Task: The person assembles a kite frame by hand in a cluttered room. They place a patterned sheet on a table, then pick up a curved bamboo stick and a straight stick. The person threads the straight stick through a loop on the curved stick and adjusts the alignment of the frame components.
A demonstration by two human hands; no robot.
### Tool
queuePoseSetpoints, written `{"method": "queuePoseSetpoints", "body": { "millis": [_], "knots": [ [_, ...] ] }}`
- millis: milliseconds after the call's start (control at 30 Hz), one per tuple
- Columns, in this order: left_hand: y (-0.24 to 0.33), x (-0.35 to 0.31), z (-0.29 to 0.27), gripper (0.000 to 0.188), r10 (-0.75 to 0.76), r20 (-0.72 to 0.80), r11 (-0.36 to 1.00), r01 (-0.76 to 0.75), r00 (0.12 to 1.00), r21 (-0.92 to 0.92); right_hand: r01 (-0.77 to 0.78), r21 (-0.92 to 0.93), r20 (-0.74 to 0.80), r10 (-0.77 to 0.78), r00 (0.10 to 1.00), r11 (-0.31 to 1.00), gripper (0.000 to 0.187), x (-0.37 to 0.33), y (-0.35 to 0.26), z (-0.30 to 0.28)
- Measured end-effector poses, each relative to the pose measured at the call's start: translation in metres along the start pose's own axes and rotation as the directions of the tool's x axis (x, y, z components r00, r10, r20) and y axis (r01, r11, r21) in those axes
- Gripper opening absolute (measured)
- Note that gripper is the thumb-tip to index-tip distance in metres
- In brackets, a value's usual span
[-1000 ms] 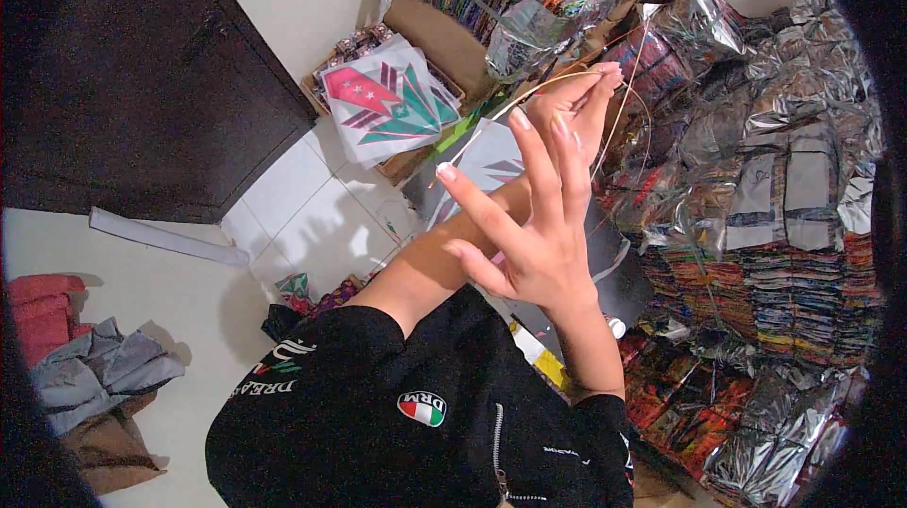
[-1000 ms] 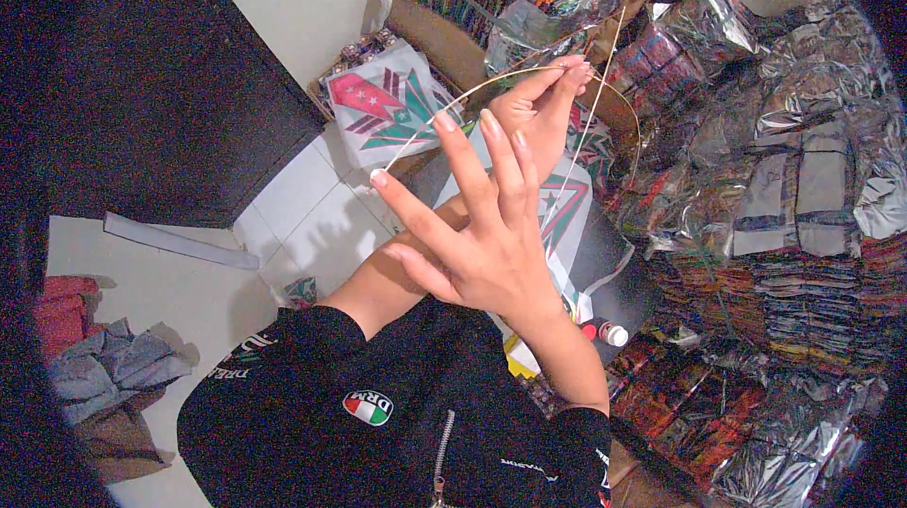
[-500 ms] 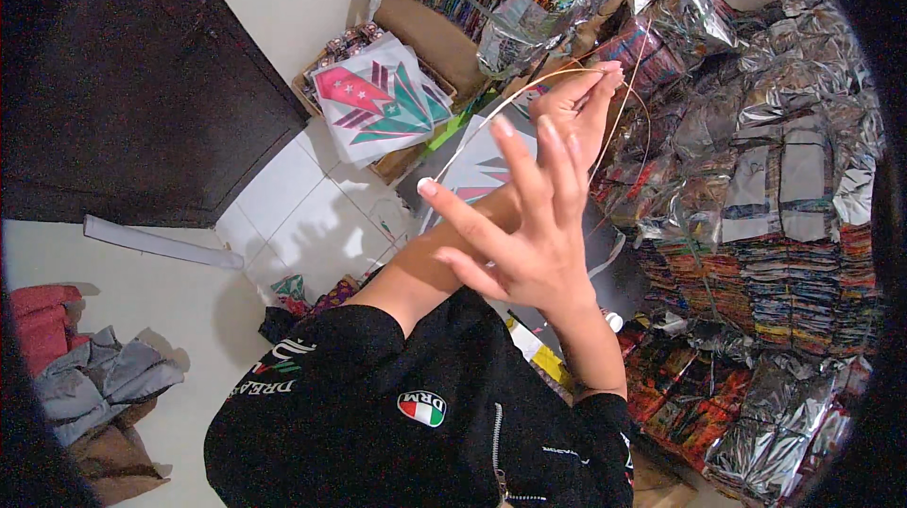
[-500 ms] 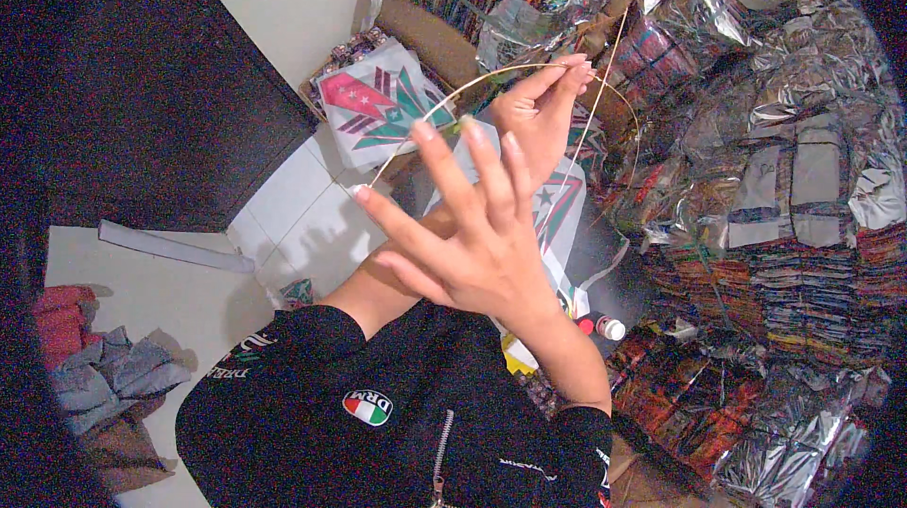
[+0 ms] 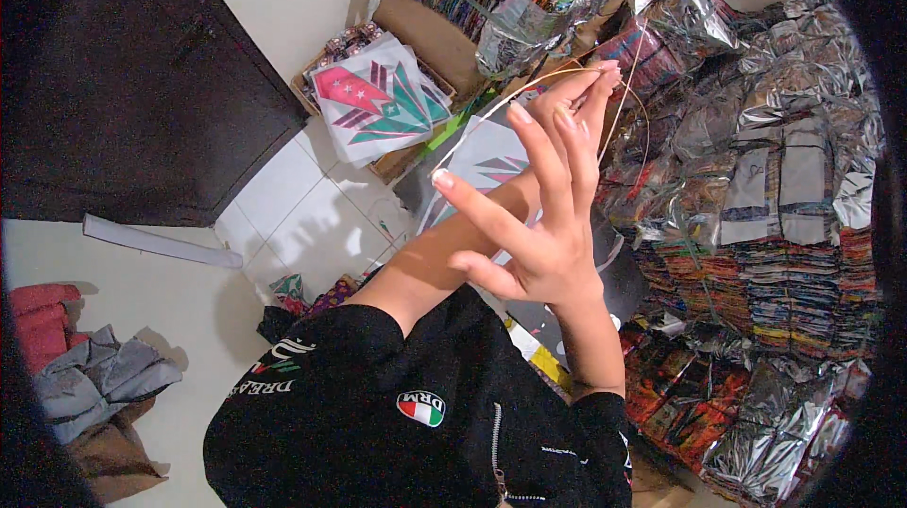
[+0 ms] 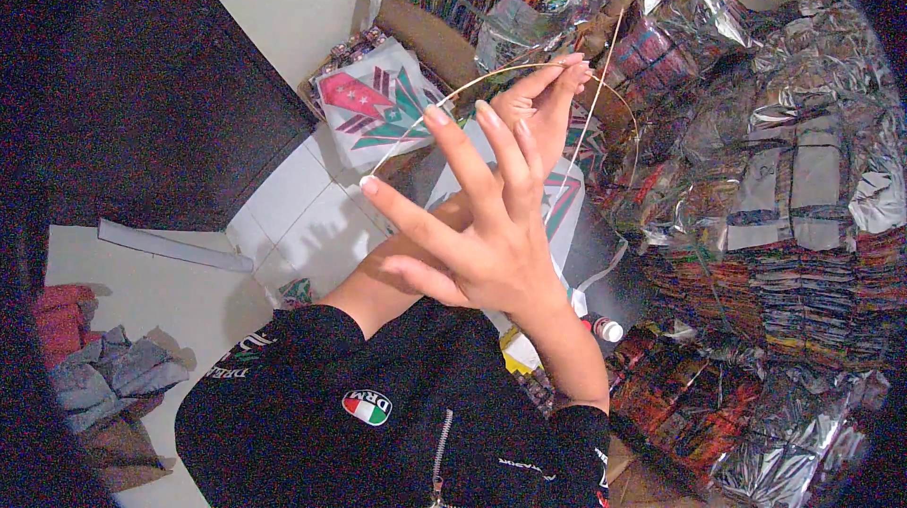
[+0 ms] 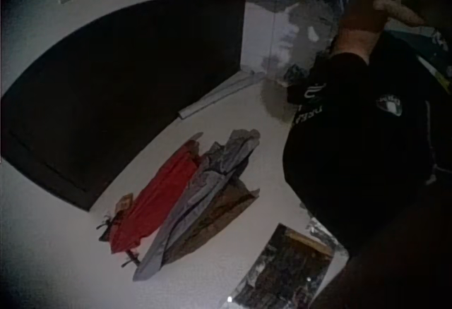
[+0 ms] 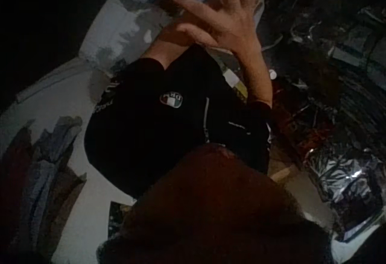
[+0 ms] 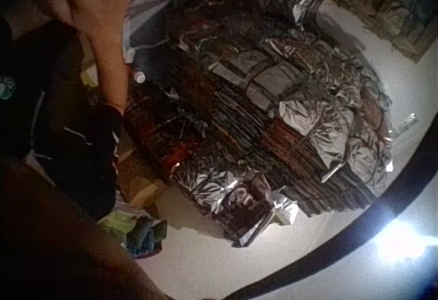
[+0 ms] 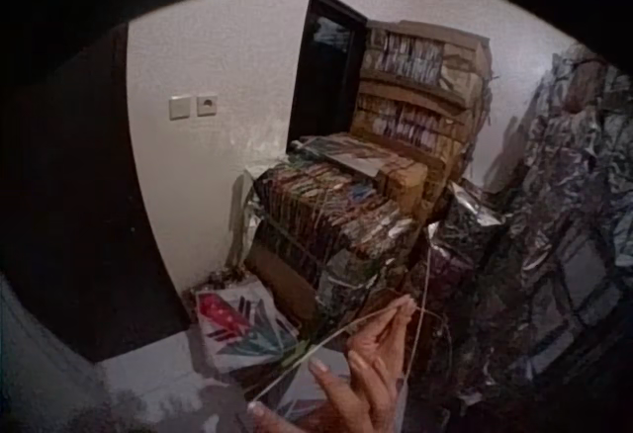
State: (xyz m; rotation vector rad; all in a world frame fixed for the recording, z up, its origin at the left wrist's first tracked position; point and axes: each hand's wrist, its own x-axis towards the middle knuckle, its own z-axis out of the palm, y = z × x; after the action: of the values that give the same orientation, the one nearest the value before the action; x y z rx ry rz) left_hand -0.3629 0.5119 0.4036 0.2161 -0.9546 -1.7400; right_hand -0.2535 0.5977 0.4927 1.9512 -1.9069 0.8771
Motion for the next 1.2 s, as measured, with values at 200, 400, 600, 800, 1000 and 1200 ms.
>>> {"method": "queuePoseSetpoints", "body": {
  "millis": [200,400,600,800,1000,1200],
  "knots": [
    [-0.003,0.0,0.0,0.023,0.004,0.015,0.999,-0.005,1.0,0.041,0.005,-0.137,0.026,-0.002,1.0,0.991,0.049,0.001,0.008,0.003],
    [0.001,0.006,0.001,0.024,-0.035,-0.002,0.998,0.035,0.999,-0.046,-0.008,-0.12,0.01,0.009,1.0,0.993,0.049,0.003,0.01,0.004],
    [0.005,0.001,0.0,0.025,-0.112,0.05,0.924,0.122,0.993,-0.363,-0.012,-0.146,-0.011,0.01,1.0,0.989,0.05,0.005,0.009,0.006],
    [0.011,0.002,-0.008,0.027,-0.071,0.152,0.923,0.122,0.986,-0.365,-0.055,-0.227,-0.046,0.046,0.998,0.972,0.052,0.011,0.016,0.001],
    [0.029,-0.001,-0.011,0.033,-0.105,0.225,0.972,0.148,0.969,-0.183,-0.002,-0.142,-0.003,0.002,1.0,0.99,0.05,0.011,-0.004,0.011],
    [0.022,-0.013,-0.021,0.039,0.013,0.271,0.761,0.166,0.962,-0.627,-0.074,-0.214,-0.045,0.066,0.997,0.974,0.051,0.017,0.014,0.0]
  ]
}}
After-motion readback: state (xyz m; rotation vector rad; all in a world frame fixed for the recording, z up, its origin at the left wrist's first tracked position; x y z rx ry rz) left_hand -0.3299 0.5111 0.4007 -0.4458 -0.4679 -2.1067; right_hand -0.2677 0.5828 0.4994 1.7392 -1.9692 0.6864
